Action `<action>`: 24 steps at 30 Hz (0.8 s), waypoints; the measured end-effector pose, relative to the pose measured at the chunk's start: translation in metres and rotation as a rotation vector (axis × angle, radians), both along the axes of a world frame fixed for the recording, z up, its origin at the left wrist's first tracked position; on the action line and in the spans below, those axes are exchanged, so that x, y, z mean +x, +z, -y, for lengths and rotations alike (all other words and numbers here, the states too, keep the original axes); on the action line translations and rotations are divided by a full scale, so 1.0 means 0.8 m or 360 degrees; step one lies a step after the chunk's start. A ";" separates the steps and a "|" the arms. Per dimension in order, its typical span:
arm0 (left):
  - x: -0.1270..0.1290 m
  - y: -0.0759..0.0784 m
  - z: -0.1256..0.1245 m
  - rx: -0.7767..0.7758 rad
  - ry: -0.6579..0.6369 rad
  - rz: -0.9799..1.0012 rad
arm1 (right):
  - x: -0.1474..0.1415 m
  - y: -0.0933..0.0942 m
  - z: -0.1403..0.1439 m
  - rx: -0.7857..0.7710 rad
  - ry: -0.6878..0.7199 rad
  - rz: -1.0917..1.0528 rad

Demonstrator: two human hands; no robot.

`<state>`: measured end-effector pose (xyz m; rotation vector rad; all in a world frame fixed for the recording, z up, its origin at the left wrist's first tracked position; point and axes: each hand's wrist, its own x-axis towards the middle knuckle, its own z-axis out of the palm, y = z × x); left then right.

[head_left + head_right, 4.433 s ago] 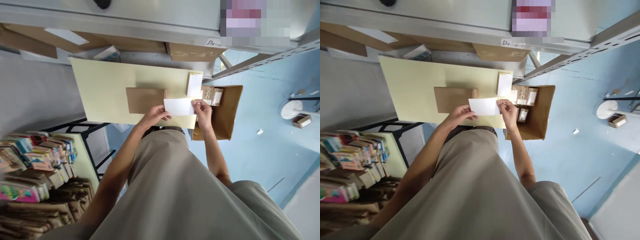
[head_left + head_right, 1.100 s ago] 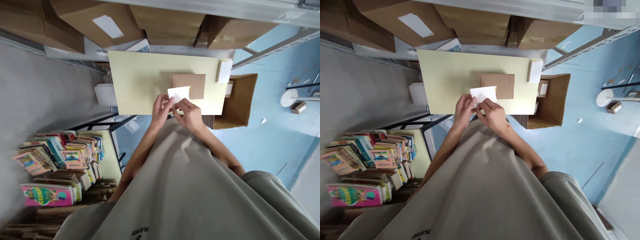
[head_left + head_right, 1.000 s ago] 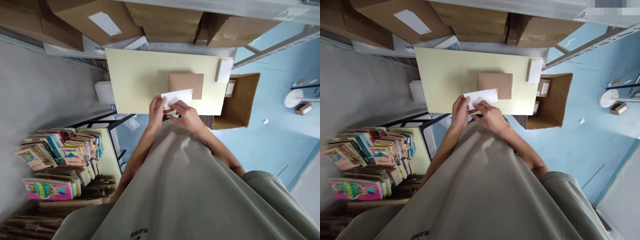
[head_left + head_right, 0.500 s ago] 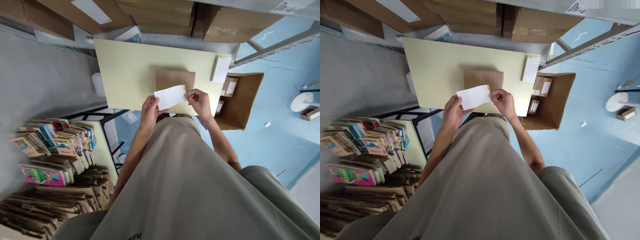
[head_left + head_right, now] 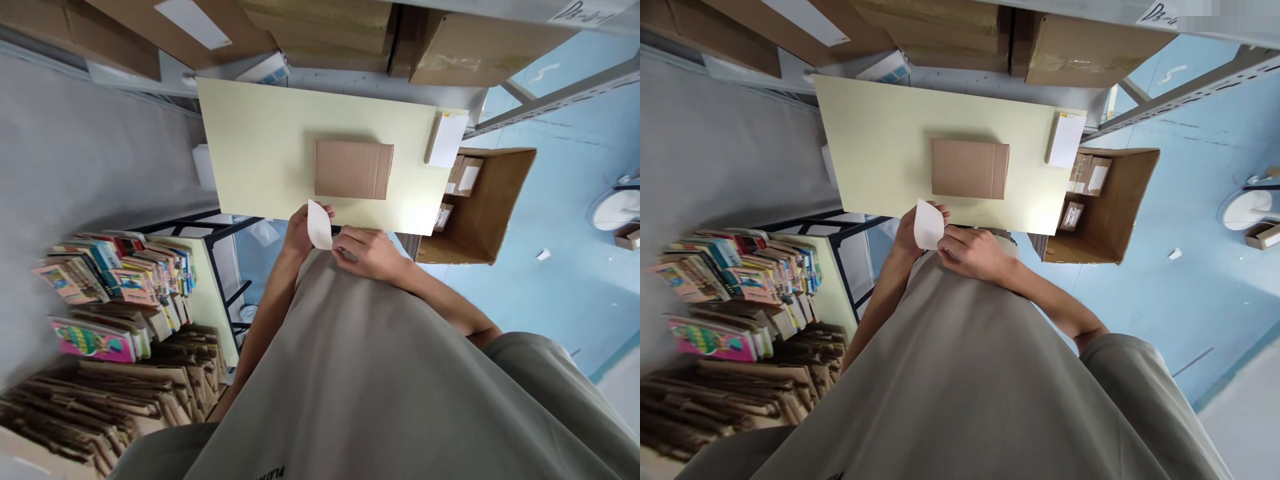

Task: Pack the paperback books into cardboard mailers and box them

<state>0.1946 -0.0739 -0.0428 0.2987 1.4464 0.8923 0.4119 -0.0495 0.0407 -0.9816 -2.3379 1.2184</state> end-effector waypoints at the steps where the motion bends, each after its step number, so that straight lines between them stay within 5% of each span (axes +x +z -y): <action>1: -0.001 0.001 0.000 -0.0005 -0.0014 -0.0023 | 0.001 -0.001 0.000 -0.0001 -0.0014 0.0009; 14: -0.006 -0.016 -0.042 0.0160 -0.0199 -0.0326 | 0.041 -0.047 -0.035 -0.0295 -0.0912 -0.0172; 18: -0.008 -0.037 -0.066 0.0233 -0.0262 -0.0460 | 0.046 -0.087 -0.051 -0.0479 -0.1213 -0.0183; 24: -0.001 -0.076 -0.105 0.0389 -0.0361 -0.0854 | 0.046 -0.165 -0.079 -0.0577 -0.1362 -0.0012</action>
